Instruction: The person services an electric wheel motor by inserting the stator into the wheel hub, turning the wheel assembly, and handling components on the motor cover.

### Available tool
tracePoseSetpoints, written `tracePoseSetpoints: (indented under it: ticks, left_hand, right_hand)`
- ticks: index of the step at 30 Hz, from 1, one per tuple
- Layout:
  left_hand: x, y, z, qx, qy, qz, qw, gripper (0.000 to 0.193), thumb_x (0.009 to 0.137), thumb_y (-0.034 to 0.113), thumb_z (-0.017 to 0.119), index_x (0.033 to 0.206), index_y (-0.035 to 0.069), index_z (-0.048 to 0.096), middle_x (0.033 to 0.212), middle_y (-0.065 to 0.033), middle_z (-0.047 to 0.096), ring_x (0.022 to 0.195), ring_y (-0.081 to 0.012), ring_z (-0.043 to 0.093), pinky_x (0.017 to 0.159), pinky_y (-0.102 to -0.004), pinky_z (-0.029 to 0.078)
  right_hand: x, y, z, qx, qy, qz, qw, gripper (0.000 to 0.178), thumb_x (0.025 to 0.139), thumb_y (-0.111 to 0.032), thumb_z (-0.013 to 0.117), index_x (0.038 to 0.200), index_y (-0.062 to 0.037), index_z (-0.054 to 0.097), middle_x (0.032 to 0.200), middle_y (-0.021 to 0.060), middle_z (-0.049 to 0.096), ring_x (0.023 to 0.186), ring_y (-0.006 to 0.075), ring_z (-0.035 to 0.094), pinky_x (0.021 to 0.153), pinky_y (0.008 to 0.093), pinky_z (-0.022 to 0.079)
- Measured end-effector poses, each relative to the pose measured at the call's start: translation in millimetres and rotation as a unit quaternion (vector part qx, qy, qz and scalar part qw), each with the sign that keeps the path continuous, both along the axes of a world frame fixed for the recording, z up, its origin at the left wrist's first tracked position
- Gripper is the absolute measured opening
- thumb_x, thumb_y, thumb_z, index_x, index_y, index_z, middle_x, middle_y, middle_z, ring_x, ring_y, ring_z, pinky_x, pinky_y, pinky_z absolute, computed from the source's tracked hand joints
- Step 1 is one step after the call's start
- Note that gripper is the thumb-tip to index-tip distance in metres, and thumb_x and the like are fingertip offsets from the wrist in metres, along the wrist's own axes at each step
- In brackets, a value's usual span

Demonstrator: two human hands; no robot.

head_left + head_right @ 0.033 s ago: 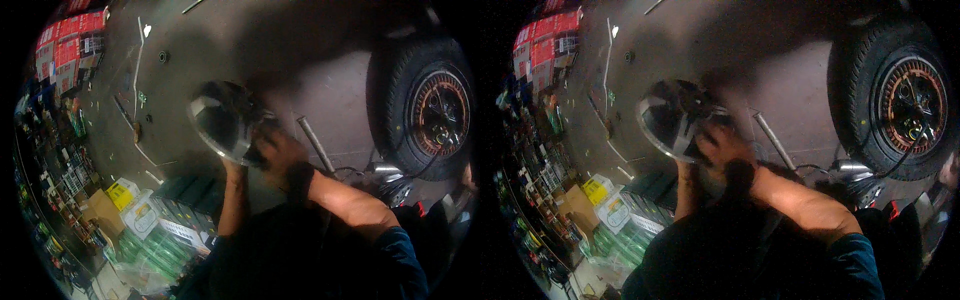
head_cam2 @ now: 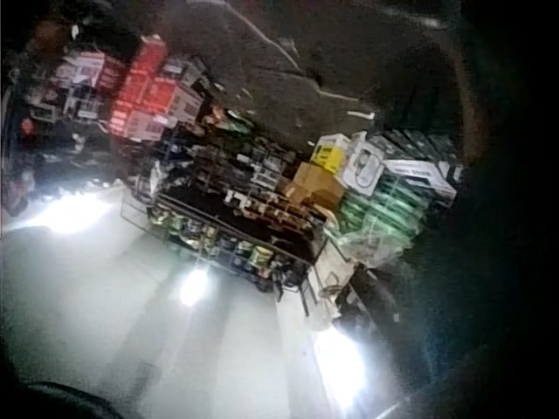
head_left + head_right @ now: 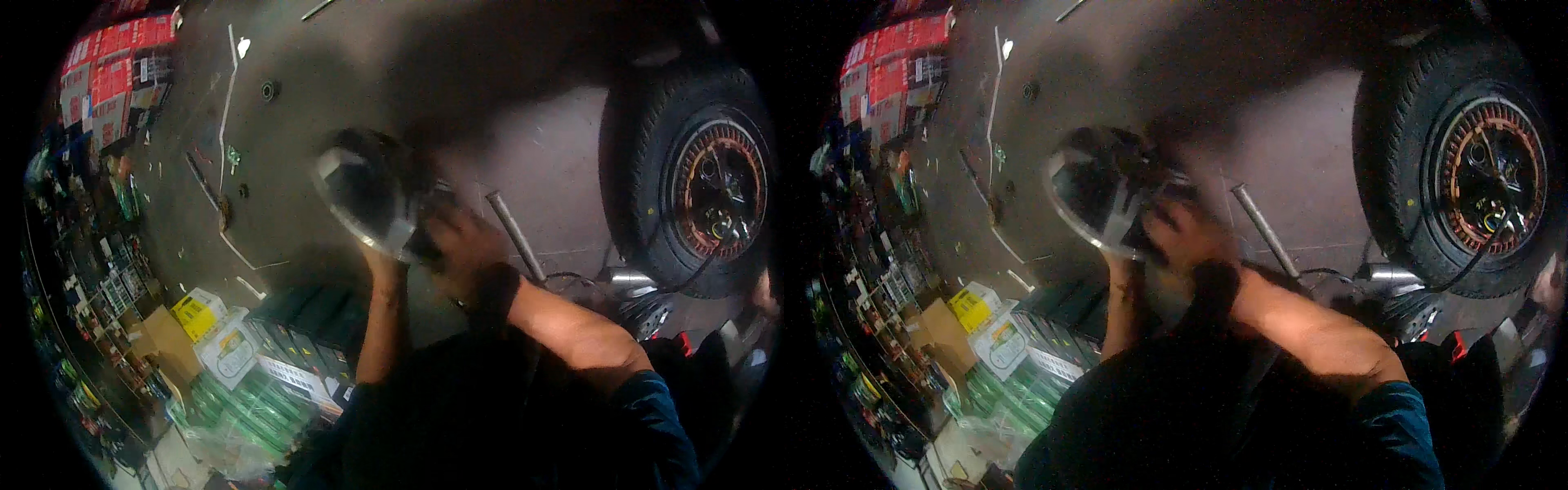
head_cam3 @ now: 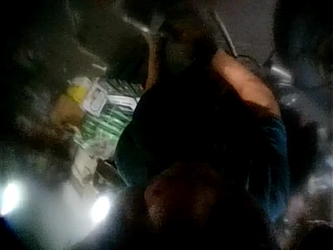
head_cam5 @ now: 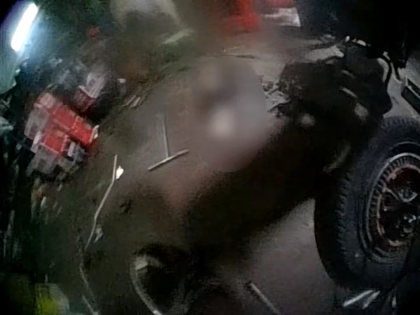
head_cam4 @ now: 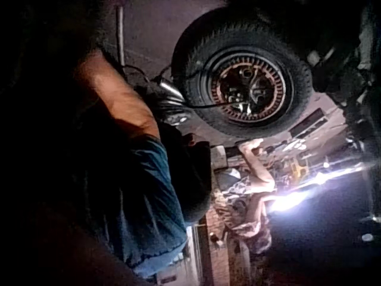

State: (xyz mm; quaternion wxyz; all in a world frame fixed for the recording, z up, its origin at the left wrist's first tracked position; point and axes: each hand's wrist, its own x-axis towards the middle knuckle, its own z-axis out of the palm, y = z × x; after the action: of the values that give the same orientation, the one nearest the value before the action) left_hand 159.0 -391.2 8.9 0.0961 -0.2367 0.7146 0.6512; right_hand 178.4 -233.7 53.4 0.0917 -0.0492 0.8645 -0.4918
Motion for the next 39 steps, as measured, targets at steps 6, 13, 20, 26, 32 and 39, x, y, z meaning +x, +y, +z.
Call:
tracePoseSetpoints:
  ticks: [6,13,20,26,32,39]
  left_hand:
    - [-20.7,26.7,-14.3,-0.27,0.177,-0.215,0.922,0.032,0.08,0.01,0.062,0.108,-0.004,0.055,0.095,-0.0107,0.063,0.081,-0.0187,0.06,0.072,-0.0309,0.047]
    - [-58.0,82.7,-10.6,-0.2,0.165,-0.166,0.951,0.028,0.073,0.014,0.069,0.096,-0.001,0.061,0.093,-0.0144,0.064,0.078,-0.0252,0.062,0.068,-0.0335,0.048]
    - [-59.5,73.3,-0.7,-0.012,0.006,-0.022,1.0,0.031,0.076,0.018,0.068,0.097,-0.003,0.06,0.08,-0.0099,0.064,0.07,-0.0164,0.061,0.06,-0.0289,0.046]
    - [-51.8,60.1,9.6,0.166,-0.089,0.034,0.981,0.03,0.075,0.015,0.065,0.098,-0.004,0.059,0.08,-0.0085,0.063,0.071,-0.0145,0.059,0.061,-0.0265,0.045]
    - [-52.0,75.3,19.3,0.186,-0.053,0.05,0.98,0.038,0.076,0.019,0.065,0.102,-0.006,0.055,0.081,-0.0092,0.063,0.076,-0.0154,0.059,0.067,-0.0279,0.046]
    - [-57.1,72.7,31.3,0.081,0.005,-0.148,0.986,0.028,0.077,0.02,0.066,0.095,0.0,0.059,0.085,-0.0069,0.063,0.074,-0.0179,0.06,0.069,-0.0302,0.048]
  right_hand:
    - [-12.0,32.0,-20.6,-0.038,0.031,-0.162,0.986,0.042,0.071,-0.006,0.057,0.113,-0.0031,0.052,0.098,0.013,0.06,0.077,0.0275,0.06,0.067,0.0293,0.048]
    - [-35.9,68.1,-35.7,-0.323,-0.17,-0.376,0.852,0.04,0.071,-0.002,0.054,0.11,0.0062,0.05,0.088,0.0097,0.06,0.077,0.0151,0.057,0.068,0.0284,0.047]
    - [-25.5,96.4,-73.2,-0.3,-0.247,-0.399,0.83,0.039,0.075,-0.003,0.055,0.112,0.0056,0.049,0.091,0.0107,0.06,0.076,0.0193,0.057,0.072,0.031,0.047]
    - [-50.9,71.6,-5.9,-0.168,-0.065,-0.277,0.944,0.05,0.08,-0.023,0.063,0.118,0.0063,0.048,0.106,0.021,0.059,0.097,0.0273,0.057,0.085,0.0343,0.043]
    - [-70.5,64.3,-21.9,-0.24,-0.164,-0.162,0.943,0.039,0.082,-0.02,0.06,0.109,0.0071,0.054,0.105,0.0197,0.06,0.093,0.0234,0.058,0.083,0.0311,0.044]
    - [-63.0,61.6,15.2,-0.27,-0.174,-0.232,0.918,0.035,0.084,-0.015,0.058,0.111,0.0072,0.053,0.104,0.0142,0.06,0.093,0.02,0.056,0.083,0.0306,0.044]
